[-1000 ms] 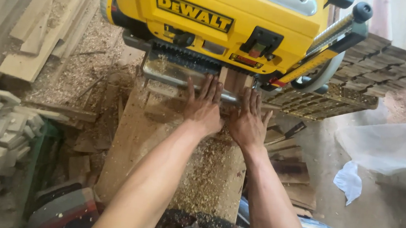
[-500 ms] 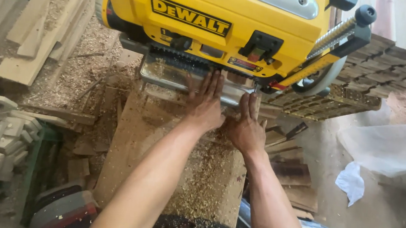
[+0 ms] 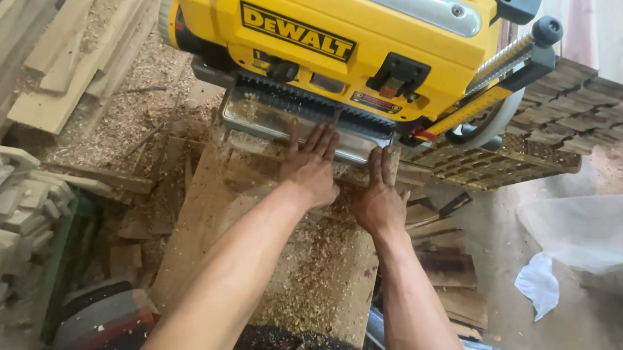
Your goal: Feeding wooden boards through a thickness planer to smooth the surfaces and ensure consistent thickness.
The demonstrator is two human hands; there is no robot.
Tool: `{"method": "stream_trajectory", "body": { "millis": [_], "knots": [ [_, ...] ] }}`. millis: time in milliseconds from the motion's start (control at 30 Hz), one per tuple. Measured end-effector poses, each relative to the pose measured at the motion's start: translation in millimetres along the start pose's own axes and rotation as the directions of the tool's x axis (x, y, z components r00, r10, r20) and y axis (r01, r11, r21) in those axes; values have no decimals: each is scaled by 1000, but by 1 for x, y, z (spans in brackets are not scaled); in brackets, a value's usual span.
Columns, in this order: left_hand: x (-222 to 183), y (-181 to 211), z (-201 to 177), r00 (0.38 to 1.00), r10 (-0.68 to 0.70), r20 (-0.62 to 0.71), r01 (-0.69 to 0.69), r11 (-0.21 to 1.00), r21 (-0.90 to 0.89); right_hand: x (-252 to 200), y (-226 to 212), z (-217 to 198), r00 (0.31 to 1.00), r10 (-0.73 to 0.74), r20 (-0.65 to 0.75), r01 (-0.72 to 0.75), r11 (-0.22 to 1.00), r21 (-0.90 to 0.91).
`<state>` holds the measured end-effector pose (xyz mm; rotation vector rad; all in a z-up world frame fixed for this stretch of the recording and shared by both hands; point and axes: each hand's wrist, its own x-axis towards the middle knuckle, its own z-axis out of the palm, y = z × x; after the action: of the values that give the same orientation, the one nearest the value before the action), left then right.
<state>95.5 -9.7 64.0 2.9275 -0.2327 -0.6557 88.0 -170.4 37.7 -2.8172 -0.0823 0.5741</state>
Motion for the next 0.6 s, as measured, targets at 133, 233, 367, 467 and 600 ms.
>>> {"method": "stream_trajectory", "body": {
  "millis": [133, 233, 367, 467, 600],
  "knots": [
    [1, 1, -3, 999, -20, 32, 18, 998, 63, 10, 5, 5, 1000, 10, 1, -10, 1000, -24],
    [-6, 6, -7, 999, -22, 50, 18, 997, 80, 1, -1, -2, 1000, 20, 14, -20, 1000, 8],
    [3, 1, 14, 1000, -8, -4, 8, 994, 109, 4, 2, 0, 1000, 12, 6, -12, 1000, 11],
    [28, -9, 60, 990, 43, -138, -26, 992, 122, 7, 8, 7, 1000, -6, -1, 6, 1000, 12],
    [77, -29, 107, 413, 355, -839, -138, 935, 328, 10, 9, 5, 1000, 5, -1, -5, 1000, 0]
  ]
}}
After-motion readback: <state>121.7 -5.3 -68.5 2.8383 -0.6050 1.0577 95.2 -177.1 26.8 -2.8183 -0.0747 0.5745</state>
